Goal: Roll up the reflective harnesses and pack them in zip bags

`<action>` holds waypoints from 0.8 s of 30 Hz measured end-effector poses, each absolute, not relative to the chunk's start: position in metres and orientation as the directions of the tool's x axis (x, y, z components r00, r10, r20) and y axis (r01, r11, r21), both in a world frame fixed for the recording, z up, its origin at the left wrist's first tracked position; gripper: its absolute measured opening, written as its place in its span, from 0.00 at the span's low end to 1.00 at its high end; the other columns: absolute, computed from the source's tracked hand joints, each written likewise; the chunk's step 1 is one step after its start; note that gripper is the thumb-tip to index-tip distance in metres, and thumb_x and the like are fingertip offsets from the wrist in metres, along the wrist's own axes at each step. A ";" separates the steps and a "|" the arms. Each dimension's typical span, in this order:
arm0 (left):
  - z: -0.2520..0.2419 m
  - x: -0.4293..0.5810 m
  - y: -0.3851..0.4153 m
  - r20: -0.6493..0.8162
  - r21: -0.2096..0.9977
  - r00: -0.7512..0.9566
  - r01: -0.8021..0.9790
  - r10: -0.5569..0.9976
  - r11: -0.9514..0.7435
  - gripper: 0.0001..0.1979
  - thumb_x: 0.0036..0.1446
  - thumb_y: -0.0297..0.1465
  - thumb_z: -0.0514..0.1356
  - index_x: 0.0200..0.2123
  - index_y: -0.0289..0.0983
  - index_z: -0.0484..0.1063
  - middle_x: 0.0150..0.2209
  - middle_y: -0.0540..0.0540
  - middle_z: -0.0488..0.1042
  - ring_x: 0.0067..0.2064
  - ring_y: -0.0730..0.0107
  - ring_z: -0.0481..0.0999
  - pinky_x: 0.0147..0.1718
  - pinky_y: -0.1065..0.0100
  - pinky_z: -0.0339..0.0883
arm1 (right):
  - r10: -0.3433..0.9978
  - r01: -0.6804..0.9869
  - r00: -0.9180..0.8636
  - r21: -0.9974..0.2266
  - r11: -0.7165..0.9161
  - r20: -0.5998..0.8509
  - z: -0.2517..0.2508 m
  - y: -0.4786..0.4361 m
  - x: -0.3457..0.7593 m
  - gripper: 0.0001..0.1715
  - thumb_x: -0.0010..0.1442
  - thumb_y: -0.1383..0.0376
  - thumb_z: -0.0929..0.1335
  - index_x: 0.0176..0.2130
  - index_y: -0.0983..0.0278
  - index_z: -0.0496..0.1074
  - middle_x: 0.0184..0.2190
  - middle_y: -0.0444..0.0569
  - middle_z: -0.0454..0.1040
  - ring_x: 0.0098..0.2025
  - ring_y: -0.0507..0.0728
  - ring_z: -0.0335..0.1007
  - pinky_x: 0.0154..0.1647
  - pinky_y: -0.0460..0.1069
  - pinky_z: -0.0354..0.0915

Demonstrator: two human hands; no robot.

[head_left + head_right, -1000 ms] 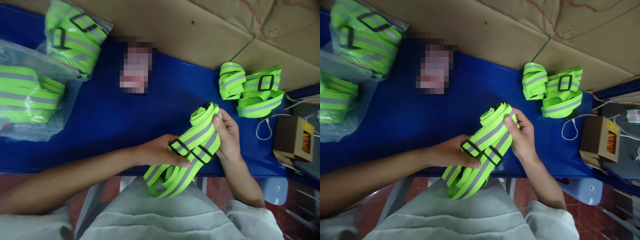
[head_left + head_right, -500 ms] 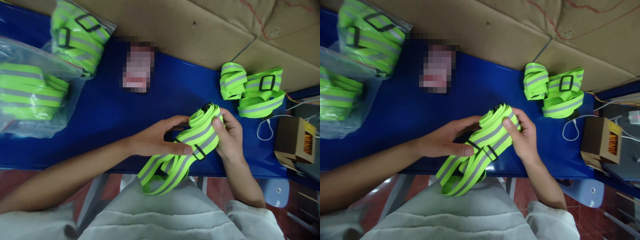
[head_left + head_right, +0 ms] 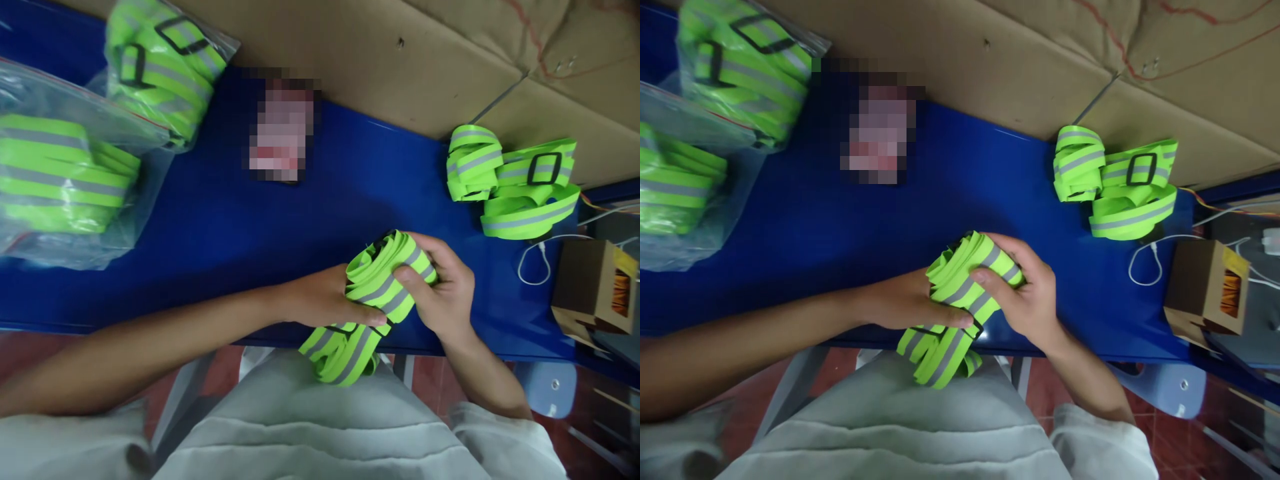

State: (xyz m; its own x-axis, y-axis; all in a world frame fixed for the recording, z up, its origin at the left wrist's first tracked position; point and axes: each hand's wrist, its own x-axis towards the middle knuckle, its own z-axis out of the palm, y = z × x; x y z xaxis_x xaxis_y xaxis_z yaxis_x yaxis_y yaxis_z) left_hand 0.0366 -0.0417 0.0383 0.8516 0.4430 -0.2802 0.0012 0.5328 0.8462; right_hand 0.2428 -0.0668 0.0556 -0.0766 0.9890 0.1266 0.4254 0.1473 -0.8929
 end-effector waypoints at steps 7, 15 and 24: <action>0.043 0.025 -0.039 -0.250 0.887 0.912 0.080 0.326 0.455 0.10 0.64 0.37 0.62 0.38 0.36 0.76 0.33 0.50 0.79 0.34 0.70 0.77 0.35 0.71 0.70 | 0.934 0.015 -0.116 -0.941 -0.339 -0.338 0.050 -0.061 0.243 0.19 0.58 0.54 0.78 0.48 0.55 0.80 0.43 0.44 0.84 0.43 0.57 0.82 0.42 0.49 0.76; 0.034 0.030 -0.048 -0.300 0.911 0.842 0.114 0.449 0.396 0.10 0.56 0.35 0.69 0.38 0.35 0.77 0.38 0.47 0.83 0.38 0.65 0.80 0.37 0.69 0.73 | 0.789 -0.228 -0.138 -0.756 -0.613 -0.598 0.040 -0.053 0.231 0.21 0.53 0.51 0.80 0.43 0.58 0.81 0.34 0.44 0.84 0.32 0.53 0.81 0.35 0.46 0.76; 0.036 0.038 -0.063 -0.436 0.649 0.807 -0.025 0.398 0.761 0.13 0.52 0.35 0.72 0.39 0.35 0.80 0.36 0.48 0.82 0.36 0.66 0.81 0.36 0.68 0.74 | 0.831 -0.187 -0.110 -0.810 -0.555 -0.545 0.044 -0.051 0.237 0.18 0.61 0.48 0.75 0.44 0.57 0.81 0.36 0.46 0.84 0.40 0.59 0.83 0.40 0.52 0.78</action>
